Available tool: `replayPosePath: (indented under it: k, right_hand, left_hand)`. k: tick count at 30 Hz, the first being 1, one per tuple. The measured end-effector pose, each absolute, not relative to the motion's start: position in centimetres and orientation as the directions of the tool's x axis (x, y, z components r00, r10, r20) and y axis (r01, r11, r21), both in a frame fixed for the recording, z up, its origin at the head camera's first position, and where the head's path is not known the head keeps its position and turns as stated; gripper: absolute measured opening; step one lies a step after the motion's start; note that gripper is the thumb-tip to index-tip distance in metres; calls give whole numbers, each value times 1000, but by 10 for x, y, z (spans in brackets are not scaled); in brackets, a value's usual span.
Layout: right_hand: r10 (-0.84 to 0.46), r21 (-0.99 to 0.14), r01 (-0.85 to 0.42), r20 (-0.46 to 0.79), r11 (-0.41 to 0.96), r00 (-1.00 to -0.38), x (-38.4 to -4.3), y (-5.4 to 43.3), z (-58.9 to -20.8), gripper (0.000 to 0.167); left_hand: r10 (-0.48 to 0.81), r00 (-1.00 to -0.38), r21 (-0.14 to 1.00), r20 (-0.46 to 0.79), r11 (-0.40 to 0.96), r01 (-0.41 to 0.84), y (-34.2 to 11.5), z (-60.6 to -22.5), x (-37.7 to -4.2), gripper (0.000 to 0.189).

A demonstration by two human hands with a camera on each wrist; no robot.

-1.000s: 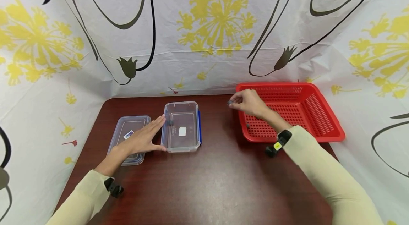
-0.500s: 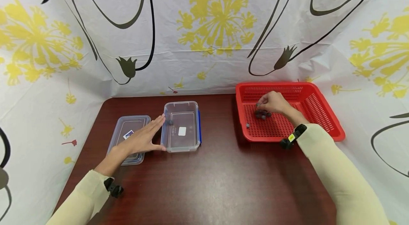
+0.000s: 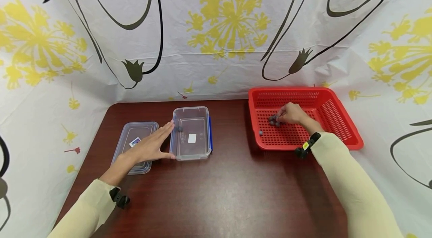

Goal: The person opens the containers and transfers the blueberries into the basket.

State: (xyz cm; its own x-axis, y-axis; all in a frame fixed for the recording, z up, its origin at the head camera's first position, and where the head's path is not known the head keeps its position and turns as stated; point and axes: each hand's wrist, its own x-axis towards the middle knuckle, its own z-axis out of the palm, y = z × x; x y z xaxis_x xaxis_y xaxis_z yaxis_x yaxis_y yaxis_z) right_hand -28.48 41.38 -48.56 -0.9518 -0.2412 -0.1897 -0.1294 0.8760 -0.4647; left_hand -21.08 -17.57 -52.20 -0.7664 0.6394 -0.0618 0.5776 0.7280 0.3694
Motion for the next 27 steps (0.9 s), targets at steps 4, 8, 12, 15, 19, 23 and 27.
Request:
replayPosePath:
  k: [4, 8, 12, 15, 19, 23, 27]
  right_hand:
    - [-238, -465, -127, -188, 876, -953, -284, 413, -485, 16]
    - [-233, -461, -126, -184, 878, -955, -283, 413, -483, 16]
    - [-234, -465, -134, -165, 875, -958, -283, 412, -479, 16]
    - [-237, -471, -144, -143, 870, -961, -283, 410, -474, 17]
    - [-234, -481, -150, -119, 864, -965, -282, 405, -464, 14]
    - [-238, -494, -169, -81, 853, -968, -281, 396, -452, 16]
    - [-265, -488, -222, -19, 844, -964, -280, 384, -439, 17]
  left_hand:
    - [643, -763, 371, -59, 724, 582, -176, -521, -210, 127]
    - [647, -761, 364, -52, 722, 589, -177, -522, -211, 127]
    - [651, -758, 350, -49, 722, 597, -177, -523, -213, 128]
    - [650, -757, 352, -58, 723, 594, -176, -521, -213, 128]
    - [650, -757, 359, -66, 724, 589, -176, -518, -213, 127]
    - [655, -753, 362, -60, 718, 595, -176, -518, -214, 127]
    - [661, -749, 365, -51, 711, 602, -176, -518, -214, 128]
